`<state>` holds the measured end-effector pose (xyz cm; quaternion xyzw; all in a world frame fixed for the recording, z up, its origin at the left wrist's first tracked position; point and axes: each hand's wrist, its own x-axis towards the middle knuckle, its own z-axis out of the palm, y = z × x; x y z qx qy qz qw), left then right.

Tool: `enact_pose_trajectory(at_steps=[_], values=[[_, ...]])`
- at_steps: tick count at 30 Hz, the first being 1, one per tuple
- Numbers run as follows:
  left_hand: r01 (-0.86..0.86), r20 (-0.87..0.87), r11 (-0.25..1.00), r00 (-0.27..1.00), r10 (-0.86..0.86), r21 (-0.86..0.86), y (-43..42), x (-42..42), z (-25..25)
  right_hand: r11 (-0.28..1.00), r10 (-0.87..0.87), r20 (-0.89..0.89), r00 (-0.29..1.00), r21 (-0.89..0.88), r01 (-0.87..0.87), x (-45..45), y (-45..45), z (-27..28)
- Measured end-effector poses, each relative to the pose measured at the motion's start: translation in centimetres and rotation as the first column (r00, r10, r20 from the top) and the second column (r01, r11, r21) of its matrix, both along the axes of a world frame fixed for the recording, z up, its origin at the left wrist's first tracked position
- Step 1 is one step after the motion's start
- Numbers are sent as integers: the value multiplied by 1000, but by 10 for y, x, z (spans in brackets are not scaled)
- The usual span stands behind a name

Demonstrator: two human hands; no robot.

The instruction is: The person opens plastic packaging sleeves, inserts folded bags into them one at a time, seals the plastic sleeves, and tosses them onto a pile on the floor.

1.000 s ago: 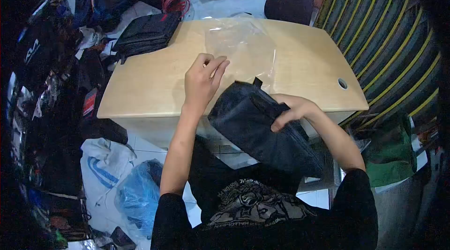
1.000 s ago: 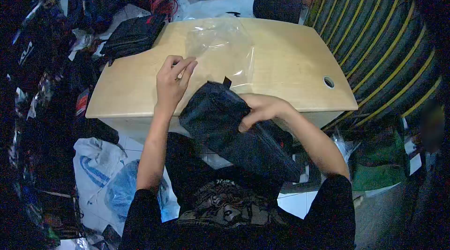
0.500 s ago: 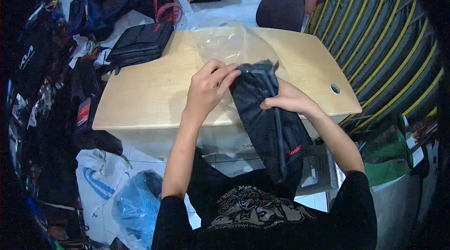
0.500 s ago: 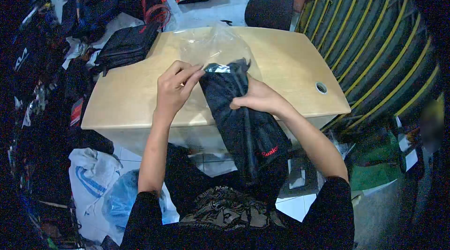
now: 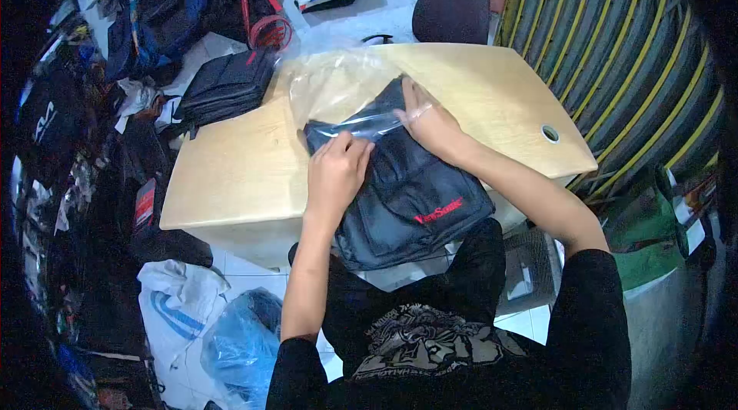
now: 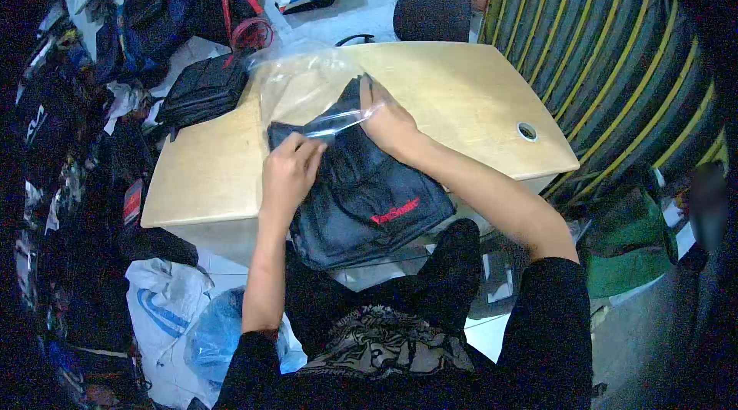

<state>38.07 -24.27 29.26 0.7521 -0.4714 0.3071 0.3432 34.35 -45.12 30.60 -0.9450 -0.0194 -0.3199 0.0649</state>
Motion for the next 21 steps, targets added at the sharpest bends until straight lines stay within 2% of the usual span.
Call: enact_pose_trajectory(at_steps=[1, 2, 3, 5, 8, 10, 11, 12, 13, 14, 15, 16, 17, 18, 19, 20, 21], values=[[-35, -20, 999, 999, 35, -12, 2, 1, -9, 963, 109, 93, 990, -256, -82, 6, -9, -9], [-70, -43, 997, 997, 69, -22, 3, 2, -18, 857, 235, 153, 960, -498, -131, 7, -13, -12], [-67, -53, 998, 996, 66, -18, 4, 5, -26, 757, 362, 28, 932, -592, -276, 5, -17, -14], [-56, -81, 998, 995, 55, -2, 6, 6, -40, 786, 380, -164, 910, -461, -411, -5, -21, -21], [-59, -71, 997, 996, 56, -40, 10, 5, -52, 898, 382, -304, 873, -101, -428, -57, -2, 16], [-35, -72, 998, 997, 32, -43, 13, 7, -58, 971, 228, -2, 974, 81, -227, -101, -1, 26], [-34, -75, 999, 997, 32, -26, 13, 4, -54, 969, -49, -309, 950, 215, 120, -131, 2, 44], [-35, -74, 999, 997, 34, -9, 13, 0, -46, 920, -179, -605, 776, 176, 350, -150, -8, 45], [-38, -71, 999, 997, 39, 9, 13, -1, -41, 796, 36, -748, 662, 422, 434, -175, -28, 25], [-26, -56, 999, 998, 28, 43, 14, 0, -42, 588, 290, -789, 542, 594, 549, -197, -41, -6], [-1, -46, 998, 999, 4, 62, 14, 0, -43, 376, 502, -639, 583, 768, 518, -209, -38, -40], [22, -30, 997, 999, -20, 75, 13, 0, -41, 20, 532, -374, 760, 903, 430, -214, -19, -69], [41, -11, 996, 999, -40, 82, 10, 2, -39, -508, 434, 66, 899, 841, 184, -217, -3, -106], [72, 15, 994, 997, -74, 79, 9, 2, -34, -691, 276, 135, 952, 716, 98, -213, 15, -126], [101, 3, 991, 995, -101, 91, 10, -1, -34, -821, 248, 275, 929, 569, 51, -206, 34, -122], [124, 7, 988, 992, -125, 96, 9, 0, -30, -954, 140, 378, 915, 298, 23, -199, 45, -132], [146, 8, 984, 989, -148, 101, 8, 0, -26, -799, 289, 349, 891, 601, 24, -193, 59, -128]])
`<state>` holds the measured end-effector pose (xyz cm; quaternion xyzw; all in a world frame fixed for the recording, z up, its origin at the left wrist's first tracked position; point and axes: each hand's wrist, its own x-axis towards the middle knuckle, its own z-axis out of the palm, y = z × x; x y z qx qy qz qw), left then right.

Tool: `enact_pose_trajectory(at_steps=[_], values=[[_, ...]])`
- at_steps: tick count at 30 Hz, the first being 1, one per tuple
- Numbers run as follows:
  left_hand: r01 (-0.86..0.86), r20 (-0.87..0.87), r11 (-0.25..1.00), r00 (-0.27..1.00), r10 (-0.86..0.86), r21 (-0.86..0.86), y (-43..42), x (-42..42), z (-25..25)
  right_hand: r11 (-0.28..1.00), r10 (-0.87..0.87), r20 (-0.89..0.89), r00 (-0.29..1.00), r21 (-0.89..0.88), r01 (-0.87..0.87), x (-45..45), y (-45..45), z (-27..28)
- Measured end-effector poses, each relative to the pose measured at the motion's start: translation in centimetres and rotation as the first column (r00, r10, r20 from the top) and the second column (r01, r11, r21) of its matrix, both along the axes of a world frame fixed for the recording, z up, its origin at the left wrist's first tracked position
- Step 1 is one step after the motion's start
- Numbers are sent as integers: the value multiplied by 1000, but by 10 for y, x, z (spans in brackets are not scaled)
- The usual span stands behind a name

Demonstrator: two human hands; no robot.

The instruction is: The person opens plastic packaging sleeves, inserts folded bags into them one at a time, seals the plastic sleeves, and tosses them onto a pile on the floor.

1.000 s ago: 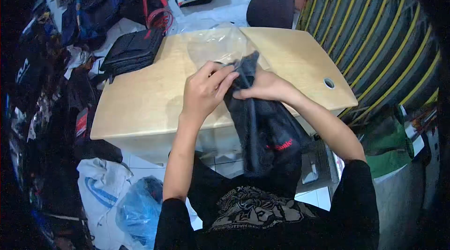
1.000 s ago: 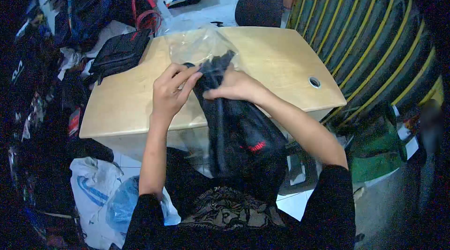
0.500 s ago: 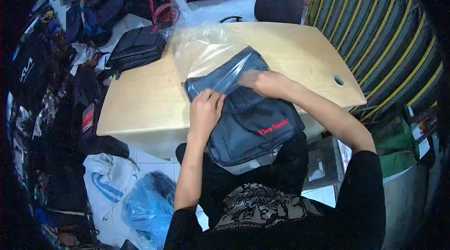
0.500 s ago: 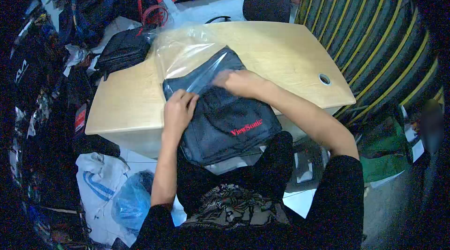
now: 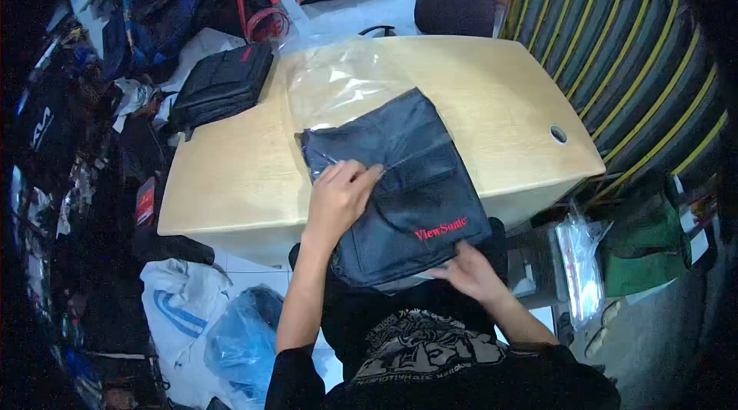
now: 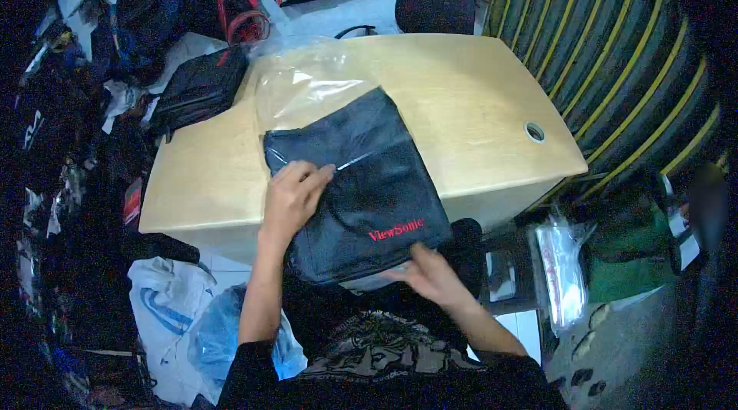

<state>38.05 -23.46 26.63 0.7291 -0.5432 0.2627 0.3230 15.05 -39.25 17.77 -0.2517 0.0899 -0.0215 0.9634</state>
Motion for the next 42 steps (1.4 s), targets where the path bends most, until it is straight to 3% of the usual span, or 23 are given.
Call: enact_pose_trajectory(at_steps=[1, 2, 5, 8, 9, 10, 12, 15, 18, 19, 22, 26, 27, 29, 32, 33, 34, 36, 37, 38, 39, 40, 42], values=[[49, 11, 999, 999, -50, 11, 0, -2, 4, 942, 7, 34, 999, -334, 5, 6, 13, 4], [80, 16, 996, 997, -81, 33, -2, -6, 9, 997, -17, -55, 998, -69, 13, 19, 30, 38], [196, 19, 977, 980, -198, 81, -1, -23, 25, 999, -48, -103, 993, -20, 47, 41, 28, 56], [200, 41, 971, 978, -207, 128, 10, -47, 45, 990, -78, -129, 989, 109, 93, 62, 23, 79], [203, 62, 971, 975, -212, 130, 13, -54, 49, 983, -140, -120, 983, 98, 152, 70, 25, 86], [173, 91, 970, 978, -190, 168, 20, -64, 58, 974, -191, -219, 957, 80, 213, 79, 24, 91], [149, 84, 973, 983, -166, 173, 33, -85, 69, 987, -144, -104, 984, 58, 151, 94, 13, 87], [124, 285, 990, 948, -140, 74, 44, -94, 64, 981, -189, -122, 974, 12, 192, 105, 12, 98], [13, 266, 1000, 964, -14, 3, 58, -93, 57, 956, -253, -101, 962, 126, 265, 102, 22, 112], [-6, 329, 993, 943, 44, -117, 59, -92, 54, 960, -239, -49, 970, 138, 244, 101, 20, 110], [93, 162, 993, 984, -80, -73, 73, -110, 41, 887, -305, -251, 919, 276, 370, 108, 12, 90], [269, 135, 961, 952, -275, 60, 64, -132, 45, 887, -420, -212, 882, 109, 448, 118, 1, 65], [263, 123, 963, 955, -269, 67, 64, -134, 44, 870, -486, -173, 857, 2, 493, 114, 10, 82], [249, 104, 965, 961, -257, 80, 62, -135, 41, 793, -504, 95, 859, -344, 503, 116, 12, 60], [140, 54, 989, 988, -142, 45, 63, -128, 28, 716, -374, 74, 925, -611, 338, 100, 21, 58], [85, 10, 995, 996, -86, 56, 66, -129, 17, 913, -312, -118, 943, -314, 262, 106, 23, 64], [17, -54, 995, 998, -11, 102, 68, -131, 11, 978, -185, -272, 944, 38, 203, 110, 24, 67], [-112, -167, 972, 975, 147, 205, 72, -134, -2, 987, -131, -274, 953, 52, 151, 116, 11, 37], [-181, -247, 979, 949, 199, 93, 70, -138, -18, 983, -141, -282, 949, 70, 167, 118, 11, 36], [-234, -312, 968, 916, 252, 95, 70, -142, -25, 979, -148, -292, 945, 89, 181, 120, 12, 37], [-286, -374, 953, 877, 302, 100, 70, -144, -30, 956, -291, -213, 933, -44, 289, 124, 19, 46], [-334, -434, 936, 831, 347, 109, 72, -145, -32, 960, -266, -247, 932, 23, 280, 125, 17, 45], [-230, -415, 959, 866, 278, 164, 76, -149, -25, 953, -210, -308, 928, 147, 264, 126, 9, 42]])
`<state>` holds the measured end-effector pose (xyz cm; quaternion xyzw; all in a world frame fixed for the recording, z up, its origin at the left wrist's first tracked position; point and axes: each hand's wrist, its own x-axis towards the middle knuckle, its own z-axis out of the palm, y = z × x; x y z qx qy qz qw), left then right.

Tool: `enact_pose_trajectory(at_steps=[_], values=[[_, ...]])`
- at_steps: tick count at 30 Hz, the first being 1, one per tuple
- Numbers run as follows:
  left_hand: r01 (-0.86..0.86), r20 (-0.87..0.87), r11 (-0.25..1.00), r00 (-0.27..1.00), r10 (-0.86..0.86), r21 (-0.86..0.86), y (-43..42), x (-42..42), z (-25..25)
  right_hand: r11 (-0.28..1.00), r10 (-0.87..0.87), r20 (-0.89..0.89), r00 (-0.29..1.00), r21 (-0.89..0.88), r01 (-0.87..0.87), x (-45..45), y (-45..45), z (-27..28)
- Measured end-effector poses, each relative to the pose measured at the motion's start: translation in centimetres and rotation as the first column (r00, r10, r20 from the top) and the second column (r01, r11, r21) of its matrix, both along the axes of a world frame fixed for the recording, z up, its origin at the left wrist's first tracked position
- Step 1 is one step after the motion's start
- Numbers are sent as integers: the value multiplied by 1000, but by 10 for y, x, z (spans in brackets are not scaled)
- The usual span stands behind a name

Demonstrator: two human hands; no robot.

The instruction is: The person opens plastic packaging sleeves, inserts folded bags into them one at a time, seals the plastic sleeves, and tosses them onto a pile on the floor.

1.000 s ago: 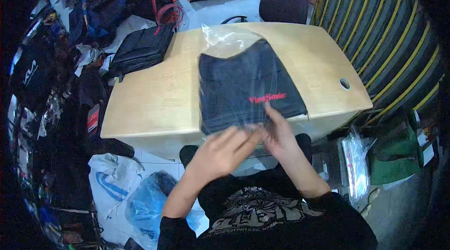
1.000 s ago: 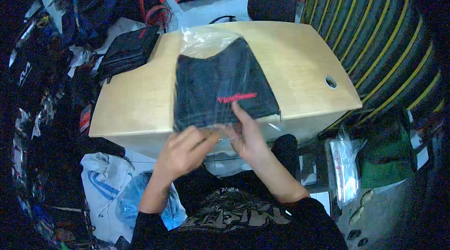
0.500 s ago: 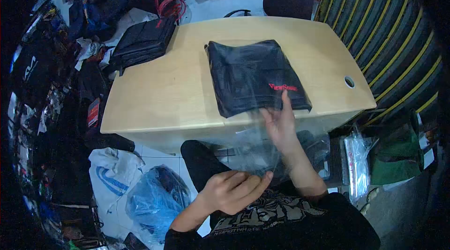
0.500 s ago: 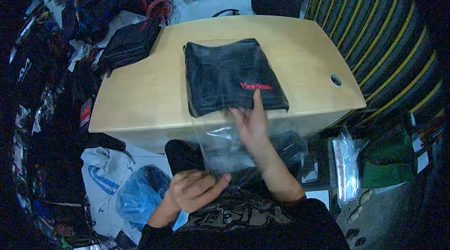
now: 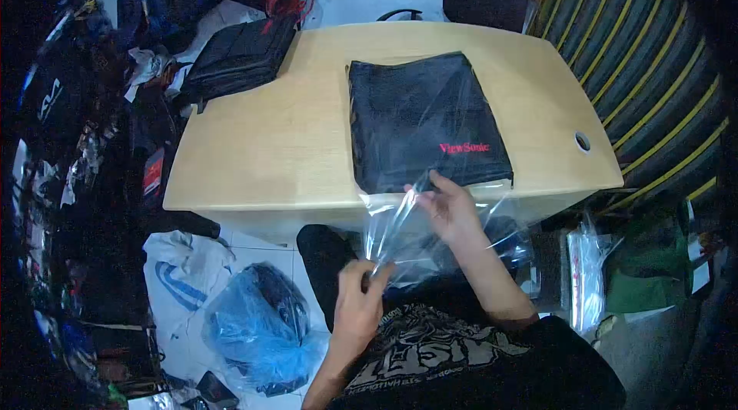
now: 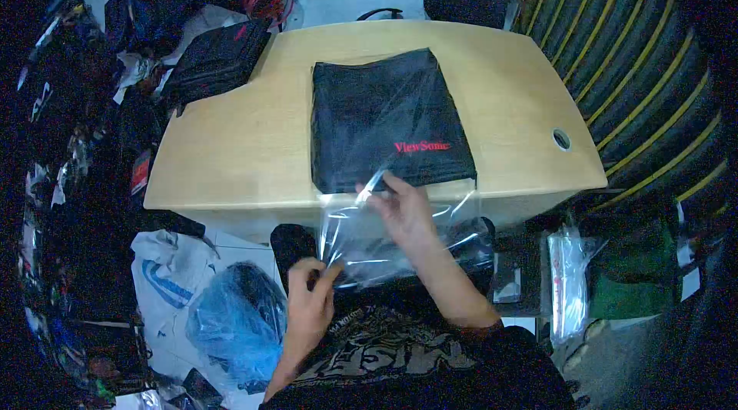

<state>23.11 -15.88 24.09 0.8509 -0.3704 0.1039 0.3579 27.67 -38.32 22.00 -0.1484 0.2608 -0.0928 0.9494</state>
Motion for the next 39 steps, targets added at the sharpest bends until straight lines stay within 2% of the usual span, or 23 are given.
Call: enact_pose_trajectory(at_steps=[3, 6, 7, 10, 11, 12, 13, 14, 16, 17, 19, 20, 21, 22, 24, 27, 28, 30, 32, 34, 35, 38, 39], values=[[260, 39, 965, 964, -261, 33, 11, -2, 12, 976, -87, 16, 996, -200, 88, -1, 2, -1], [522, 79, 850, 852, -517, -65, 6, 11, 42, 921, -54, 15, 998, -386, 55, -8, 3, -4], [576, 101, 801, 817, -567, -162, -1, 18, 47, 904, -36, 11, 999, -427, 37, -11, 4, 0], [508, 290, 844, 845, -450, -170, -37, 67, 69, 878, 16, -20, 1000, -477, -23, -22, 2, 21], [356, 382, 925, 880, -283, -134, -61, 96, 80, 881, 38, -15, 999, -472, -40, -26, -8, 9], [298, 220, 924, 944, -248, -240, -87, 136, 85, 882, 56, -8, 998, -469, -53, -29, -16, 4], [284, 249, 923, 943, -219, -261, -114, 174, 89, 872, 26, -76, 997, -486, -60, -35, -19, 12], [238, 214, 957, 956, -201, -164, -141, 210, 83, 887, 17, -64, 998, -459, -45, -39, -25, 12], [32, 322, 998, 946, -48, 55, -196, 264, 52, 916, 3, -44, 999, -402, -21, -46, -40, 13], [17, 218, 981, 974, -60, 195, -212, 279, 27, 971, 29, 38, 999, -237, -19, -42, -43, 20], [32, 4, 884, 999, -38, 466, -237, 302, -7, 947, -51, -98, 994, -321, 17, -50, -55, 15], [32, -17, 838, 999, -27, 544, -239, 297, -1, 931, -93, -166, 982, -364, 26, -52, -63, 14], [14, -6, 848, 1000, -14, 529, -239, 293, -3, 952, -99, 21, 995, -290, 101, -46, -61, 16], [-2, -1, 856, 1000, 3, 517, -237, 289, -5, 941, -109, -5, 994, -322, 101, -47, -62, 19], [50, -27, 877, 999, -42, 477, -230, 279, -2, 914, -128, -235, 963, -405, 23, -50, -78, 2], [171, -154, 879, 982, -113, 446, -222, 290, 2, 890, -282, -155, 947, -410, 198, -40, -60, 26], [219, -212, 876, 968, -138, 430, -222, 296, 5, 887, -282, -168, 945, -421, 190, -40, -60, 29], [89, -56, 832, 996, -70, 547, -218, 276, 19, 880, -286, -187, 940, -440, 180, -43, -62, 28], [237, -60, 896, 971, -232, 375, -224, 272, 16, 876, -235, -148, 961, -460, 143, -46, -68, 22], [227, -70, 850, 973, -221, 475, -228, 271, 9, 908, -163, -25, 986, -396, 140, -49, -66, 21], [216, -67, 831, 975, -212, 513, -233, 271, 14, 925, -175, -70, 982, -353, 139, -42, -67, 15], [235, -149, 759, 972, -182, 607, -251, 274, 42, 897, -168, -103, 980, -429, 109, -47, -67, 22], [209, -109, 805, 978, -179, 556, -262, 276, 50, 894, -151, -106, 983, -440, 90, -47, -72, 17]])
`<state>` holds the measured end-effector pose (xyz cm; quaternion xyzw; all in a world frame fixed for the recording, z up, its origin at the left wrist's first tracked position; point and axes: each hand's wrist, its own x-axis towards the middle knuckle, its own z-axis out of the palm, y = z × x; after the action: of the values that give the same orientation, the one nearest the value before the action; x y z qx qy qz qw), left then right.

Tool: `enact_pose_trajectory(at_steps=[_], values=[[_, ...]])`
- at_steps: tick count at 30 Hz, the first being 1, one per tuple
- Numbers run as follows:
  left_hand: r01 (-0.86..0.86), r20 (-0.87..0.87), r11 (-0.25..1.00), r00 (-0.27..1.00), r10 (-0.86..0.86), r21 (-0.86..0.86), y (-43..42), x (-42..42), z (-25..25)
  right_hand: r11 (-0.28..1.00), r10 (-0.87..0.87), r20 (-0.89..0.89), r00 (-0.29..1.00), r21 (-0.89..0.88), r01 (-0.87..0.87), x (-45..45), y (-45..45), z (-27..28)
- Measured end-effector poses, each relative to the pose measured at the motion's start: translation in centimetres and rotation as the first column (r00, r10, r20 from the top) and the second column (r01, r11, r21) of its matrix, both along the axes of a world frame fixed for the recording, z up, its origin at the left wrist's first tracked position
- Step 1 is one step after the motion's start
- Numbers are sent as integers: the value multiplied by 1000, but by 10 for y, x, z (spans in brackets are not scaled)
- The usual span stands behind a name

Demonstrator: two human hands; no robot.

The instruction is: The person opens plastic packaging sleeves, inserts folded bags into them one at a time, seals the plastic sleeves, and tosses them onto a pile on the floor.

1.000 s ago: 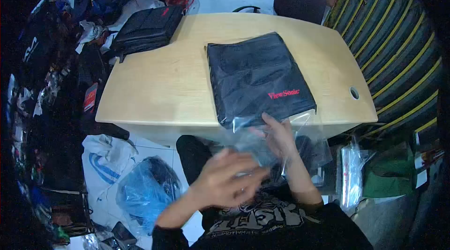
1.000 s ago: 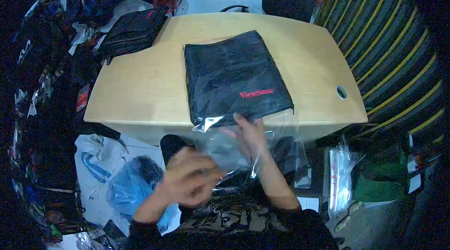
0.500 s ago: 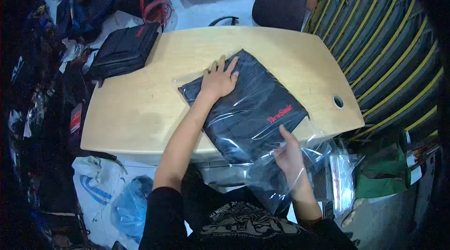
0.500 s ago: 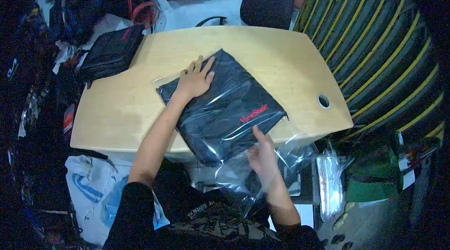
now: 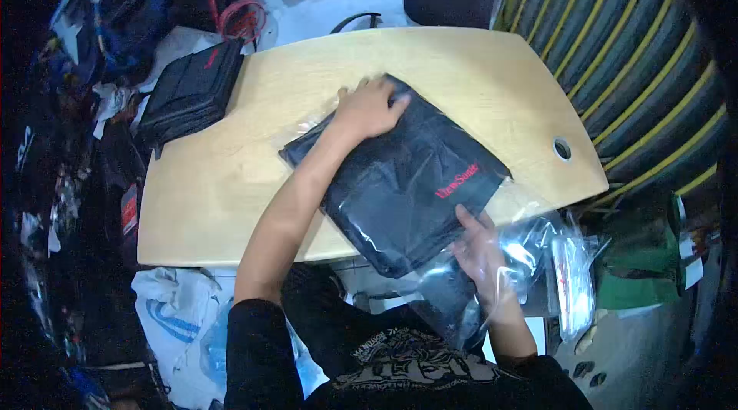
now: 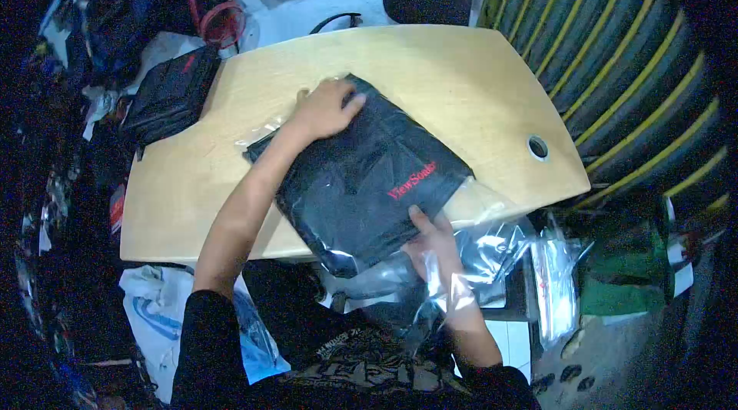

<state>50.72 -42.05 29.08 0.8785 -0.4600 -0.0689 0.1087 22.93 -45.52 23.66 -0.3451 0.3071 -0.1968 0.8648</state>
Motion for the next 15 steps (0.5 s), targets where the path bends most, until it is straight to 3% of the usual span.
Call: enact_pose_trajectory(at_steps=[3, 4, 6, 7, 8, 9, 10, 11, 12, 13, 15], values=[[6, 56, 987, 998, 3, -162, -36, 17, -29, 999, 12, -16, 1000, 40, -11, -8, -1, -11], [4, 78, 993, 997, 5, -114, -41, 17, -46, 998, -2, -4, 1000, 71, 2, -6, 4, 4], [6, 10, 984, 1000, -5, -176, -43, 20, -43, 993, -33, 67, 997, 111, 25, -3, 6, 4], [4, -30, 981, 1000, -10, -195, -40, 21, -45, 999, -4, 63, 998, 51, 0, -2, 5, 0], [17, -59, 958, 998, -35, -287, -40, 29, -52, 1000, 26, 57, 998, -4, -26, -2, 6, -5], [131, -82, 877, 978, -189, -462, -31, 37, -48, 997, 61, 44, 997, -58, -58, -3, 6, -8], [121, -76, 825, 978, -194, -551, -20, 47, -44, 998, 40, 29, 999, -47, -38, -2, 8, -4], [112, 67, 885, 994, -92, -453, 4, 39, -19, 999, 16, 20, 1000, -36, -15, 1, 9, 0], [127, 100, 900, 991, -94, -417, 27, 39, -10, 999, 45, 7, 999, -19, -45, -1, 6, -1], [99, 70, 931, 994, -80, -351, 44, 46, -27, 997, 73, -3, 997, -4, -73, -3, 4, -1], [38, 15, 978, 999, -36, -207, 68, 54, -60, 994, -25, 66, 998, -100, 31, -2, 15, 6]])
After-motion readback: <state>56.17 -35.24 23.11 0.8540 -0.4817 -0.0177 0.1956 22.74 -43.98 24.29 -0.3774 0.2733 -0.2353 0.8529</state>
